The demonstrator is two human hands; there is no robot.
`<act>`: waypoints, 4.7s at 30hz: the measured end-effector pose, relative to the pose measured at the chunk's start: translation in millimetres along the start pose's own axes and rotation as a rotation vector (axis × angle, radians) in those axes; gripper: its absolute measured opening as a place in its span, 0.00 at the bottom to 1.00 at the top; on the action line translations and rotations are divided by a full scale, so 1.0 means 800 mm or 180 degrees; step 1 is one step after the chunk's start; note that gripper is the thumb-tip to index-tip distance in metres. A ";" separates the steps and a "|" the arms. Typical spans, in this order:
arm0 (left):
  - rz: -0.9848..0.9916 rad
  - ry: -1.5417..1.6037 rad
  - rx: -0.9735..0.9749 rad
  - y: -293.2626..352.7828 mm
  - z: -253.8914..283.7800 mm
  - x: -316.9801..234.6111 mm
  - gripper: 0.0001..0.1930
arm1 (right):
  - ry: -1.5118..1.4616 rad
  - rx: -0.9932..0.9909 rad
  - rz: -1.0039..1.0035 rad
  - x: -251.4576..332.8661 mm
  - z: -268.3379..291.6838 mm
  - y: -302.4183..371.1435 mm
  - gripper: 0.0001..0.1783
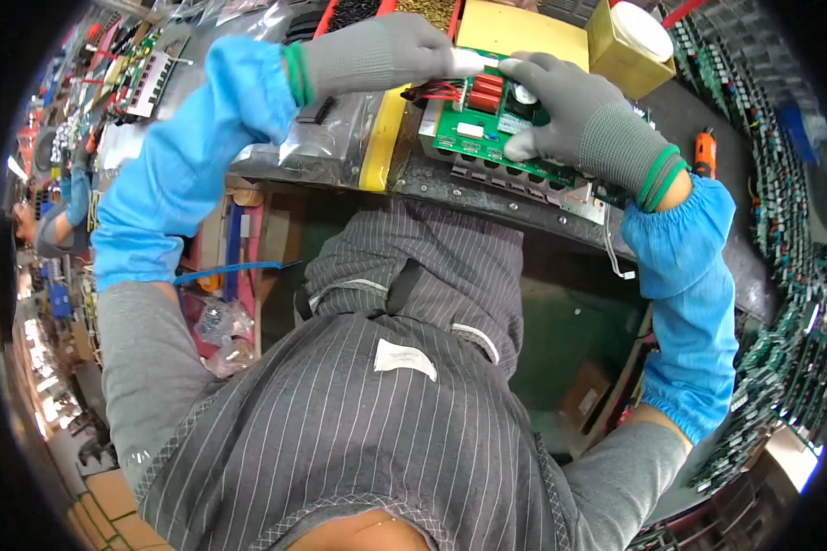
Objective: Assemble a heat sink unit and attach it to a printed circuit board using an electric screwdriver and thermal pads.
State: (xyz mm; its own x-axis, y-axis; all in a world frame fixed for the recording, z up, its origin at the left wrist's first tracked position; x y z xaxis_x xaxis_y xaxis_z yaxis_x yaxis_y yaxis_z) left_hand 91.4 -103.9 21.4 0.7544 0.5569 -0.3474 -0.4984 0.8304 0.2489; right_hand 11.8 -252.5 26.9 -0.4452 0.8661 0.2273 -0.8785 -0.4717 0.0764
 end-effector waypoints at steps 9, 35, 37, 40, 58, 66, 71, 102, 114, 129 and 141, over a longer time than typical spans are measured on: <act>0.0168 0.3058 -0.1634 0.101 -0.079 0.031 0.21 | -0.0494 -0.0685 0.1360 0.087 0.035 -0.046 0.32; -0.0228 0.2346 -0.2603 0.060 -0.111 0.039 0.13 | -0.0829 -0.0211 0.0889 0.071 0.000 -0.081 0.10; -0.0093 0.2294 -0.2652 0.059 -0.114 0.042 0.11 | -0.0511 -0.0354 0.1062 0.075 0.000 -0.082 0.10; -0.0183 0.2378 -0.2635 0.055 -0.116 0.040 0.10 | -0.0611 -0.0237 0.0770 0.069 -0.001 -0.081 0.10; 0.0286 0.1896 -0.2427 0.108 -0.080 0.075 0.18 | -0.0314 -0.0396 0.0506 0.077 0.003 -0.079 0.08; 0.2089 0.0041 -0.1138 0.152 -0.072 0.166 0.32 | -0.0312 -0.0317 0.0571 0.077 0.003 -0.081 0.08; 0.2289 0.0377 -0.0840 0.148 -0.074 0.181 0.38 | -0.0328 -0.0434 0.0650 0.075 0.002 -0.080 0.07; 0.1998 0.0704 -0.1532 0.175 -0.068 0.189 0.35 | -0.0391 -0.0263 0.0469 0.076 0.003 -0.081 0.08; 0.2245 0.0062 -0.1211 0.159 -0.073 0.176 0.32 | -0.0439 -0.0265 0.0483 0.075 0.002 -0.081 0.07; 0.2122 0.0272 -0.1290 0.151 -0.075 0.177 0.36 | -0.0462 -0.0197 0.0410 0.074 0.001 -0.082 0.08; 0.1773 0.0667 -0.1797 0.164 -0.062 0.159 0.30 | -0.0375 -0.0152 0.0443 0.070 -0.001 -0.081 0.09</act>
State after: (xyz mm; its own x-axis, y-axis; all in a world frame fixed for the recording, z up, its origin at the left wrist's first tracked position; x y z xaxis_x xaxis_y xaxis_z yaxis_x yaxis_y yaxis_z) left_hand 101.0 76.5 -35.4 0.2652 0.8345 -0.4829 -0.9585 0.2824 -0.0382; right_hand 43.9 -173.3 34.0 -0.5421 0.7664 0.3447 -0.8183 -0.5747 -0.0092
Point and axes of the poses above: each hand's wrist, its own y-axis away from the middle knuckle, its own z-axis out of the back of the hand, x = y × z, the point moved 7 cm from there along -y, towards the middle knuckle, and after that the axes turned 6 degrees about x, right-handed, at the moved point
